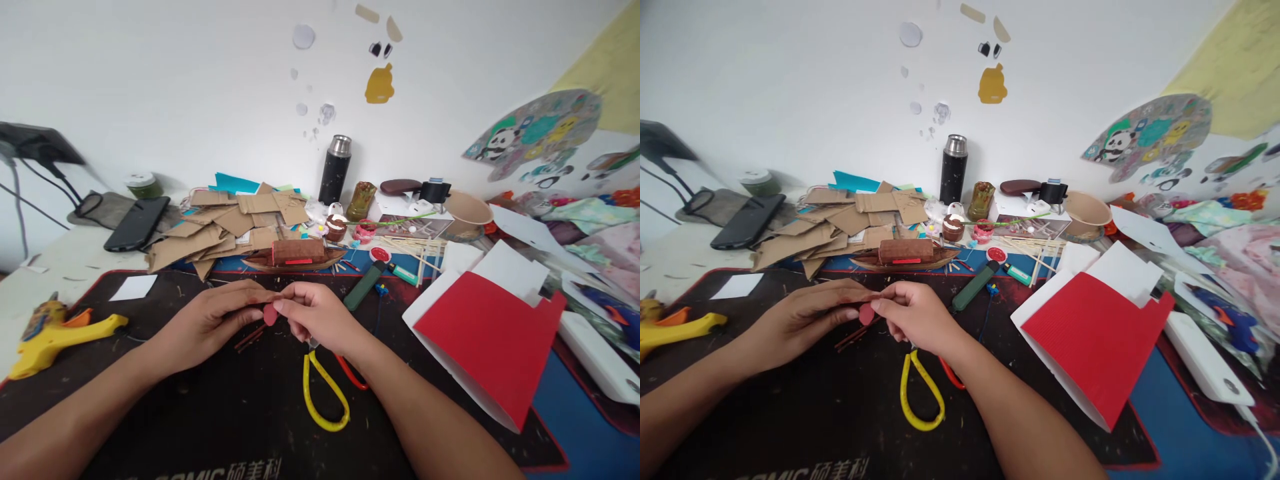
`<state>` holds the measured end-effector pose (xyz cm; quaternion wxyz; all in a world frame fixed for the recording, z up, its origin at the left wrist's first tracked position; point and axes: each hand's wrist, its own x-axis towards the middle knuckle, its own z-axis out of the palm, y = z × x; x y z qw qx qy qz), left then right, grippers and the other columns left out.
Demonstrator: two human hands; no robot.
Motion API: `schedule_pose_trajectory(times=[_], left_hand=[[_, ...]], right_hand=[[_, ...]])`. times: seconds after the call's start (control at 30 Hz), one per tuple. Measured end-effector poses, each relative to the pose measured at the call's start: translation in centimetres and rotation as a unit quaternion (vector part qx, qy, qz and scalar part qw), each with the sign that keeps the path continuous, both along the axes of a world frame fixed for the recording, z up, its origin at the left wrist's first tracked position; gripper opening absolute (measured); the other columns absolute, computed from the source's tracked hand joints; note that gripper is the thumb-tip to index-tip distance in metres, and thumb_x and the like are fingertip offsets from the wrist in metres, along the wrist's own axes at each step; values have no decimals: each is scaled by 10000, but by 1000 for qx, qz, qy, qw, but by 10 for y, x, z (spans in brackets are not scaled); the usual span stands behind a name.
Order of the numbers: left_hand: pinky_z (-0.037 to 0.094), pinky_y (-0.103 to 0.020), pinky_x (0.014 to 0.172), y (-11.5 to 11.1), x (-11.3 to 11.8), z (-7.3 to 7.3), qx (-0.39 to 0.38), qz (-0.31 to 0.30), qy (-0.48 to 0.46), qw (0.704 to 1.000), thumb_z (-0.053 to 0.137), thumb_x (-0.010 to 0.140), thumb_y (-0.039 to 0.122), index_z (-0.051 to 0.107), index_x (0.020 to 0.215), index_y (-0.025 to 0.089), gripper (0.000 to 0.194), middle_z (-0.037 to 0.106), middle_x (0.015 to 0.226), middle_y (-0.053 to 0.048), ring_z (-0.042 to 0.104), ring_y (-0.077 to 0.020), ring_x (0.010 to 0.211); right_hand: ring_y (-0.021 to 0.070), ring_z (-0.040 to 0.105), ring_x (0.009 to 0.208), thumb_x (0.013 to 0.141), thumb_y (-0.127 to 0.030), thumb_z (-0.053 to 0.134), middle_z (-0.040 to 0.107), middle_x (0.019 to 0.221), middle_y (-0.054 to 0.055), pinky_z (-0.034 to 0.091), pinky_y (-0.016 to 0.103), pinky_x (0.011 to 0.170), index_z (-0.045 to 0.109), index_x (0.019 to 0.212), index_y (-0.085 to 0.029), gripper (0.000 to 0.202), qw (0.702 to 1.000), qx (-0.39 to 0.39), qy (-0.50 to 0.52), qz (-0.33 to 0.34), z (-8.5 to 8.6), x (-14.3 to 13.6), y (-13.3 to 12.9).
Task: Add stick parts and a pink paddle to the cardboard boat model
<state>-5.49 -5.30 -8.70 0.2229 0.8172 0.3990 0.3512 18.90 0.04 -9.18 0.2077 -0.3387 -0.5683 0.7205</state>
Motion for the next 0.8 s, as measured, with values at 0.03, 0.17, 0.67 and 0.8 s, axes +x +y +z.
schedule_pose_trajectory(times=[0.03, 0.17, 0.67, 0.8], left_hand=[[679, -310, 975, 0, 0, -1, -3, 3, 2, 1000, 656, 1168, 338, 833, 1348, 306, 255, 886, 1221, -75, 854, -235, 1124], [683, -301, 946, -3, 3, -3, 2, 21, 0, 1000, 715, 1140, 379, 831, 1272, 288, 198, 892, 1158, -58, 860, -227, 1069], [688, -287, 887, -7, 7, -3, 56, 51, 29, 997, 727, 1117, 334, 812, 1215, 296, 135, 903, 1101, -38, 874, -219, 992], [708, -327, 864, -8, 8, -2, 18, 73, 19, 997, 719, 1108, 419, 826, 1154, 303, 164, 902, 1075, -46, 875, -245, 967]], right_hand=[[103, 501, 460, 1065, -312, 730, 601, 557, -88, 371, 228, 485, 681, 969, -210, 149, 1000, 1, 2, 0, 0, 0, 0], [102, 499, 457, 1070, -305, 706, 604, 579, -82, 389, 231, 482, 670, 933, -215, 168, 1000, -3, 12, -2, -3, 0, 1], [97, 464, 436, 1007, -477, 828, 581, 529, -94, 322, 241, 471, 663, 909, -227, 316, 996, -79, 35, -29, -3, -2, -1], [95, 468, 440, 973, -532, 859, 583, 533, -93, 315, 239, 466, 665, 904, -226, 369, 995, -92, 40, -28, 0, -1, -2]])
